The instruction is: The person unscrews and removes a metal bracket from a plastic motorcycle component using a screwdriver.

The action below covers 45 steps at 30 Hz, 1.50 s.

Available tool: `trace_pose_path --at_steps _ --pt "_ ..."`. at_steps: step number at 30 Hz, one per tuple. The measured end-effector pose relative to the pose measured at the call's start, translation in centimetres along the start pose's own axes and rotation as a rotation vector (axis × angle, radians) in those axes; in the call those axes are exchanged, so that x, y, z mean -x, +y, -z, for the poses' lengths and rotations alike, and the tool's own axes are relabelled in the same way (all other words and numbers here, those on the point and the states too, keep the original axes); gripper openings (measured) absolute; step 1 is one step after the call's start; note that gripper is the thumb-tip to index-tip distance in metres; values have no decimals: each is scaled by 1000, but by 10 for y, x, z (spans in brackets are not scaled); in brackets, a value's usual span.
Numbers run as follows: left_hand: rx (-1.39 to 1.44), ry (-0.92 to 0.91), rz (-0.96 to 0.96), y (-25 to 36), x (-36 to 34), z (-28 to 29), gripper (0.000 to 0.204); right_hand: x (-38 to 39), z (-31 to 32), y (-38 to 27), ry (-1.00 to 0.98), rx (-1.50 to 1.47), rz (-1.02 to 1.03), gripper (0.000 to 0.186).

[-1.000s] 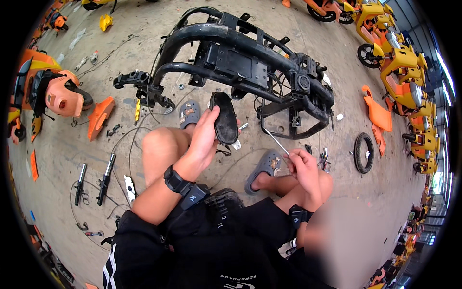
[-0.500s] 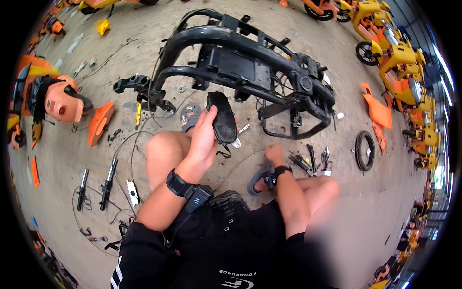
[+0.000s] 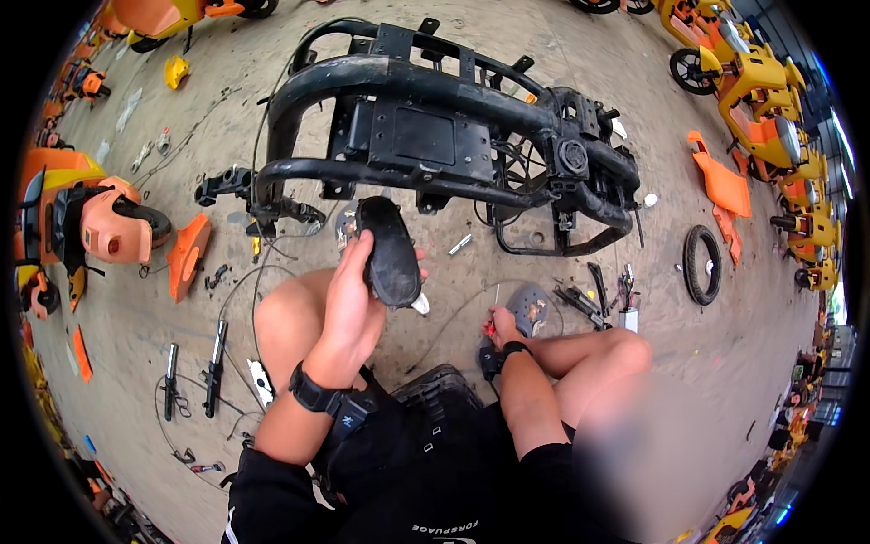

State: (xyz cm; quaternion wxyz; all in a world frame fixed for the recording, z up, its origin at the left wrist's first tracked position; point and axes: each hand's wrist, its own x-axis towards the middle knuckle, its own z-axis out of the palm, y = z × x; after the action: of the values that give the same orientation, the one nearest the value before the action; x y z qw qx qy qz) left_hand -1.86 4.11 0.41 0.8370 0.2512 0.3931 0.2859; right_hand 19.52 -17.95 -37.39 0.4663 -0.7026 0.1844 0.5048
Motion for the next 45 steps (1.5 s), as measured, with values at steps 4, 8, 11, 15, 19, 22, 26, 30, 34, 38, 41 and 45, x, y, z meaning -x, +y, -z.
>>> trace_pose_path --at_steps 4,8,11,15,19,22,26,30,34,38,41,45 --pt "-6 54 23 0 -4 -3 44 -6 -18 -17 280 366 228 29" --pt "-42 88 69 -2 -7 -7 45 -16 -29 -26 519 714 349 35" --pt "-20 48 96 -5 -8 -10 54 -19 -34 -28 501 774 344 32" --pt "2 5 140 -5 -8 -21 63 -16 -39 -32 515 815 345 28" --pt "-3 -17 180 -6 -7 -19 60 -4 -47 -43 526 897 349 28" --pt "59 -58 148 -14 -5 -8 55 14 -53 -54 457 958 369 32" --pt "63 30 11 -37 -20 -16 32 -4 -45 -52 436 1075 345 35" --pt "88 35 15 -32 -9 -30 33 18 -65 -61 464 1134 303 38" --pt "180 -46 70 -36 -4 -31 33 20 -55 -66 439 1228 352 38" --pt "-27 20 12 -53 -13 -34 42 27 -37 -71 434 1317 336 39" --pt "-63 -16 18 -52 -11 -39 44 33 -20 -74 379 1446 325 40" --pt "-161 1 -89 -69 -24 -52 55 48 17 -78 226 1716 278 40"
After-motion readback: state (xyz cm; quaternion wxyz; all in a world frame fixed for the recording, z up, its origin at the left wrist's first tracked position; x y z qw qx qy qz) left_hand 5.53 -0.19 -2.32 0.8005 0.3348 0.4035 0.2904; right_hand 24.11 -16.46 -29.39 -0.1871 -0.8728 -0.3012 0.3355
